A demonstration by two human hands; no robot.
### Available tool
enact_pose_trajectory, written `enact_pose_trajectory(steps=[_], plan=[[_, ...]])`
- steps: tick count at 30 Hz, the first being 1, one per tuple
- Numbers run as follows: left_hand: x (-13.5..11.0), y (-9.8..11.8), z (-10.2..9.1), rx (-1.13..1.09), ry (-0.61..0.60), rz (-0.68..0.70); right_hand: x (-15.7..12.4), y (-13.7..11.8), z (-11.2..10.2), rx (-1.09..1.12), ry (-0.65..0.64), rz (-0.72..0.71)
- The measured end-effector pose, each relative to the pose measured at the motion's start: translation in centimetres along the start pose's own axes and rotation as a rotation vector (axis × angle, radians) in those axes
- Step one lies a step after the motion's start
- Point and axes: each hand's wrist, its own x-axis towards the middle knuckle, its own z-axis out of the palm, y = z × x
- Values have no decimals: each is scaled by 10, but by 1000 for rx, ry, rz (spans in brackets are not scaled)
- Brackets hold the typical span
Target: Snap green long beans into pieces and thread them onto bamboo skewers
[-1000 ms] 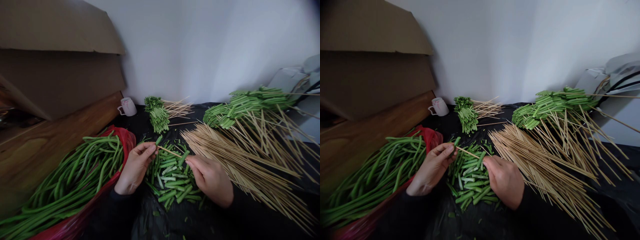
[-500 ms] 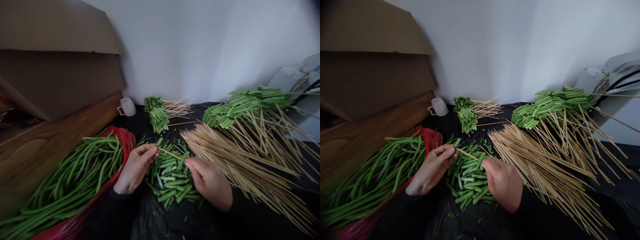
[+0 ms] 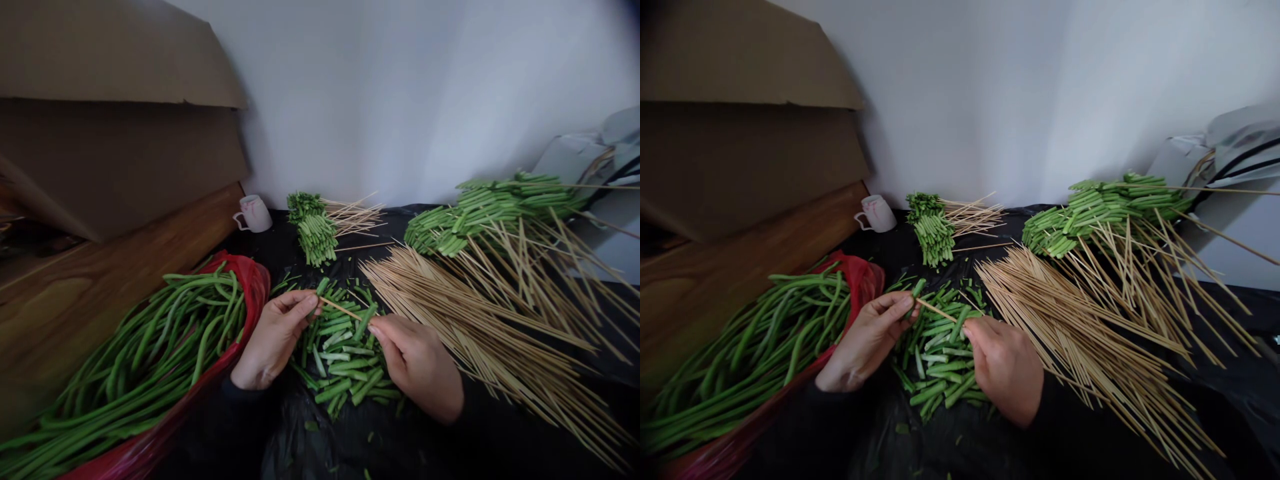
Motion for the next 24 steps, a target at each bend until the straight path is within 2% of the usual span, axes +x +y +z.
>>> enact_pose_trajectory(steps=[3,5,7,11,17,24], plan=[[-5,-6,6,91,-45,2,1,-4,0,-1,-25,-9],[-10,-14,13,199,-125,-10,2,-10,-1,-11,-28,-21],[-13,-21,19,213,-169,-13,4,-16,-1,-5,-10,0],[-13,-26,23,206,-138,50,7,-21,-2,46,8,67],[-10,-23,18,203,-186,1,6,-11,0,46,-6,57],[-11,-27,17,260,-216,21,6,-10,0,54,-34,48]])
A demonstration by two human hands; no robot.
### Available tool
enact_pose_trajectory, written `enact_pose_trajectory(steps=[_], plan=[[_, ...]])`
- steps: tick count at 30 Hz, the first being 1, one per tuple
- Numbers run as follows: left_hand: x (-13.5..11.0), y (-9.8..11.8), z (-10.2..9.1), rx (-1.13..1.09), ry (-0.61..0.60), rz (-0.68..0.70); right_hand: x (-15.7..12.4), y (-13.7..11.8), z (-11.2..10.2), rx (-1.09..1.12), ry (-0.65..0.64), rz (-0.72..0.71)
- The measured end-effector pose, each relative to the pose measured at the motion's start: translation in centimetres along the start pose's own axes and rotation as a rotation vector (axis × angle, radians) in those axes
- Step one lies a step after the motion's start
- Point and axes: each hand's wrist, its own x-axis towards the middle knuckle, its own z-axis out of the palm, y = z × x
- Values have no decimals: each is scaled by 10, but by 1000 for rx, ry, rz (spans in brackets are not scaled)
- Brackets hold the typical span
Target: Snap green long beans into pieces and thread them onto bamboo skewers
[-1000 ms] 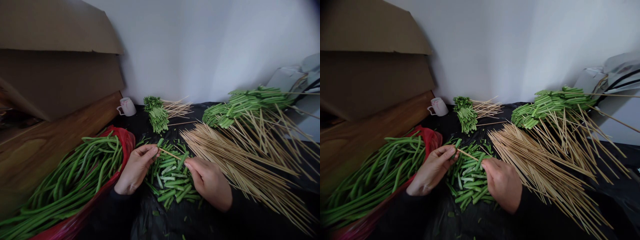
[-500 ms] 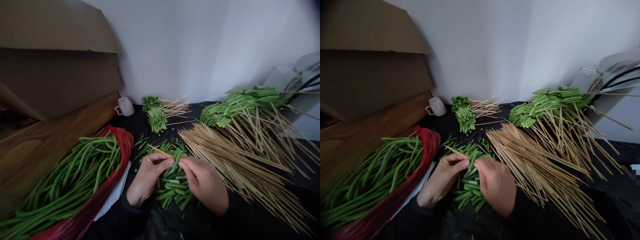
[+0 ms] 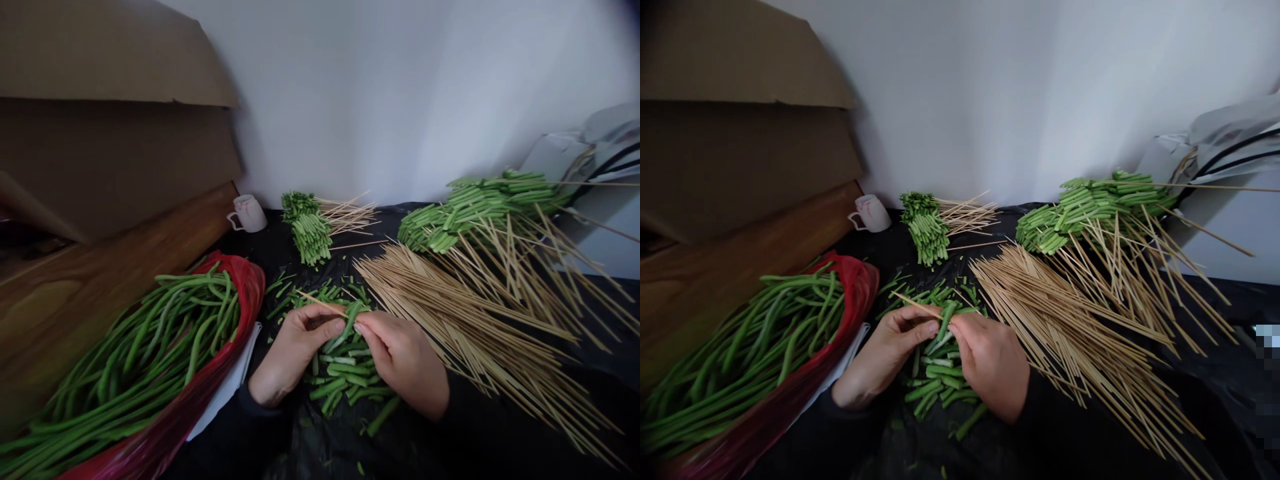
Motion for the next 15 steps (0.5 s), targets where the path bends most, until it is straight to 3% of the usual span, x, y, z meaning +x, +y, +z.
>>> enact_pose_trajectory(steps=[8,15], plan=[[9,2,-13,-6,260,105,2,6,-3,-14,-2,-2],[25,3,-46,579,358,310,9,22,-12,-89,53,20]])
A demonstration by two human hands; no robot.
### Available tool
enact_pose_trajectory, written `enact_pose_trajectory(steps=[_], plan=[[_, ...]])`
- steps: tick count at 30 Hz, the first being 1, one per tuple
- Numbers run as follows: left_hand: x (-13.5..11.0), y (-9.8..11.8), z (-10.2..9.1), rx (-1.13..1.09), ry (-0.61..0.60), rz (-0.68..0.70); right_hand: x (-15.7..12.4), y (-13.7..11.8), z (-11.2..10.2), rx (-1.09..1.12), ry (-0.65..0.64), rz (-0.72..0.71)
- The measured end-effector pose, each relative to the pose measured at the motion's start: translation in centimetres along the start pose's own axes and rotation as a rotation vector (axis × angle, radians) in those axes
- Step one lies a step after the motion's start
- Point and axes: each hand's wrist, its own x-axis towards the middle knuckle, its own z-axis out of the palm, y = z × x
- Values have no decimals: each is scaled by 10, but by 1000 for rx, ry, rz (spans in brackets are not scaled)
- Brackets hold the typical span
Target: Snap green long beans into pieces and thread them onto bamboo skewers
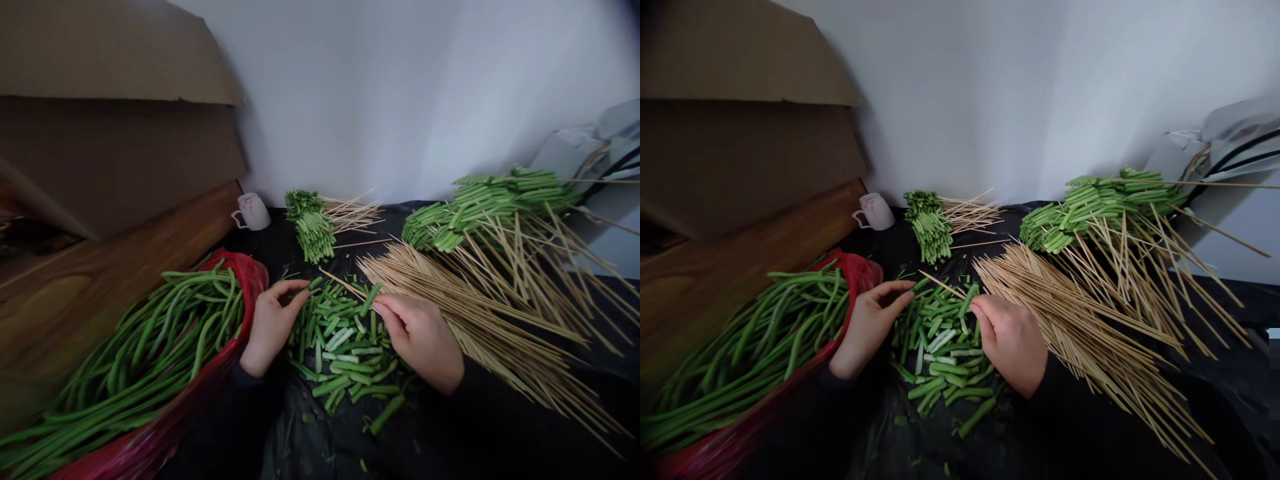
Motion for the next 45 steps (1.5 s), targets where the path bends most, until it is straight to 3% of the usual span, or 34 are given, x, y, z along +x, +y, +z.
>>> enact_pose_trajectory(steps=[6,11,15,18,21,25,28,31,45], plan=[[-9,5,11,421,-99,366,2,3,-1,0,-11,21],[-14,6,18,503,-224,413,2,3,0,-14,-24,20],[-13,6,16,425,-190,399,1,2,1,-10,-24,20],[-11,6,13,254,-55,288,1,0,0,0,-5,15],[-9,7,10,-54,24,76,-1,-2,0,-17,7,-11],[-6,8,8,-611,-27,-217,-4,-5,1,-26,-9,-47],[-4,12,7,-863,-77,-383,-6,-7,3,-27,-33,-63],[-4,16,7,-931,-85,-448,-7,-7,3,-36,-44,-64],[-4,19,5,-966,-74,-497,-7,-8,3,-60,-75,-41]])
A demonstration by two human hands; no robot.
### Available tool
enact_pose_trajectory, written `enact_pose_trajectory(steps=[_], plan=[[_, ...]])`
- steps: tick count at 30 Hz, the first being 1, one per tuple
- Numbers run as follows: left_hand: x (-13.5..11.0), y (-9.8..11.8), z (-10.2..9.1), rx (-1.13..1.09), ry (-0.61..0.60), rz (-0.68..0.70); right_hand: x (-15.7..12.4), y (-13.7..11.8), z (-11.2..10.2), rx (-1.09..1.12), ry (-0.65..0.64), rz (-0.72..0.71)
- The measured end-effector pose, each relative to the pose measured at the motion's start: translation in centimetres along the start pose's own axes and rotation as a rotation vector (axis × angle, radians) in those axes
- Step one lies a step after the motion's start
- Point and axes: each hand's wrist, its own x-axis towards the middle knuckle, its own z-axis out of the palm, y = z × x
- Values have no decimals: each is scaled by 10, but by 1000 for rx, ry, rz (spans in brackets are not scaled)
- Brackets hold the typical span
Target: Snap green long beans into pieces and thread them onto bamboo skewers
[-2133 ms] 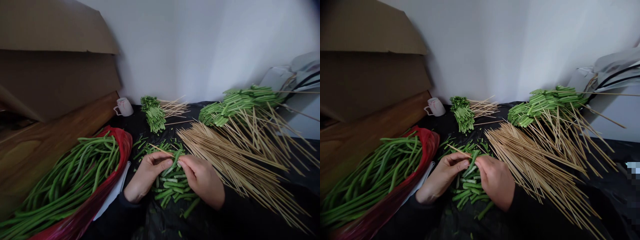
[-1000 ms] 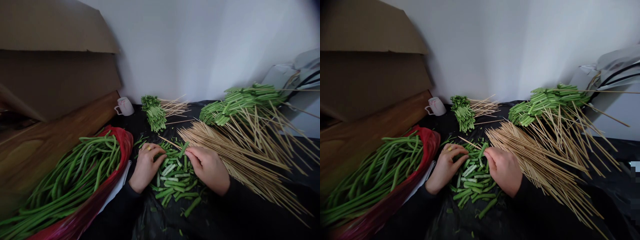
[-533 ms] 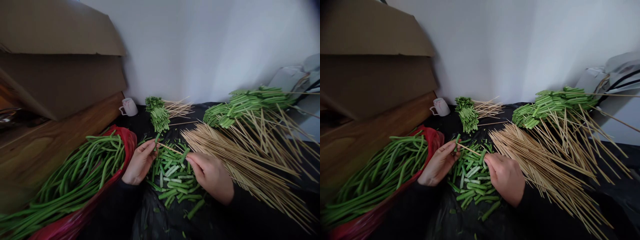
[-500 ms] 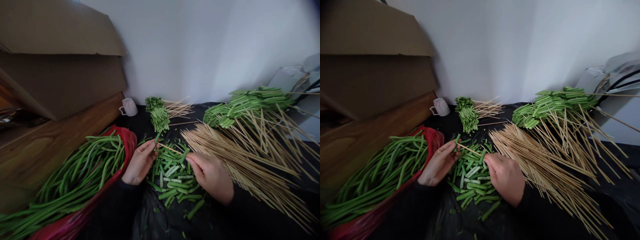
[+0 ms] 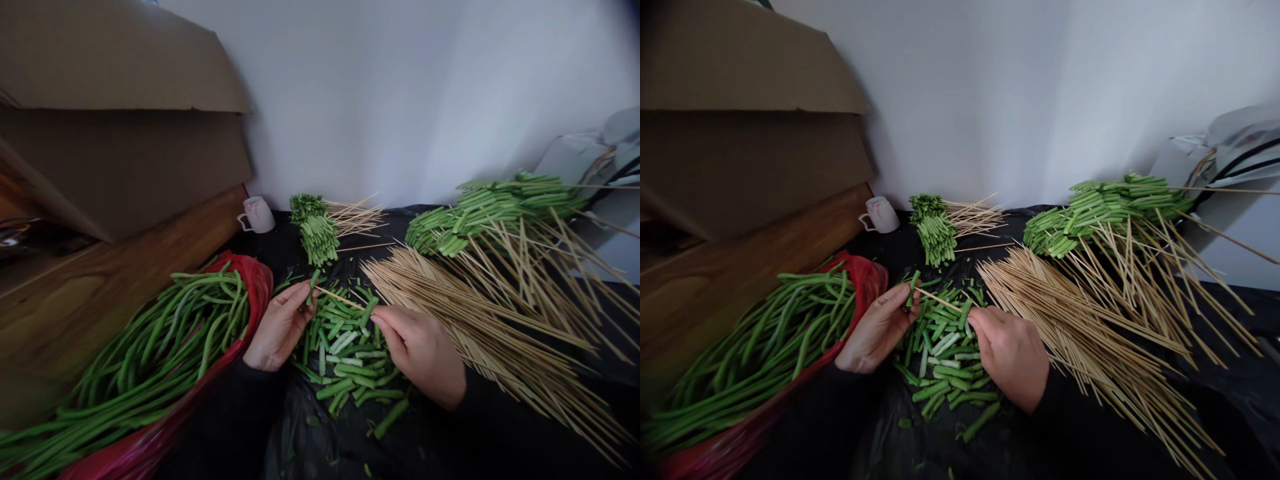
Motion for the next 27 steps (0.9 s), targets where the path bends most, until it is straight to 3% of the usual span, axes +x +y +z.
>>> enact_pose_trajectory(steps=[19,27], plan=[[0,-9,0,183,44,129,-4,0,5,1,-4,26],[1,-4,-4,124,4,61,-3,-3,4,11,-6,10]])
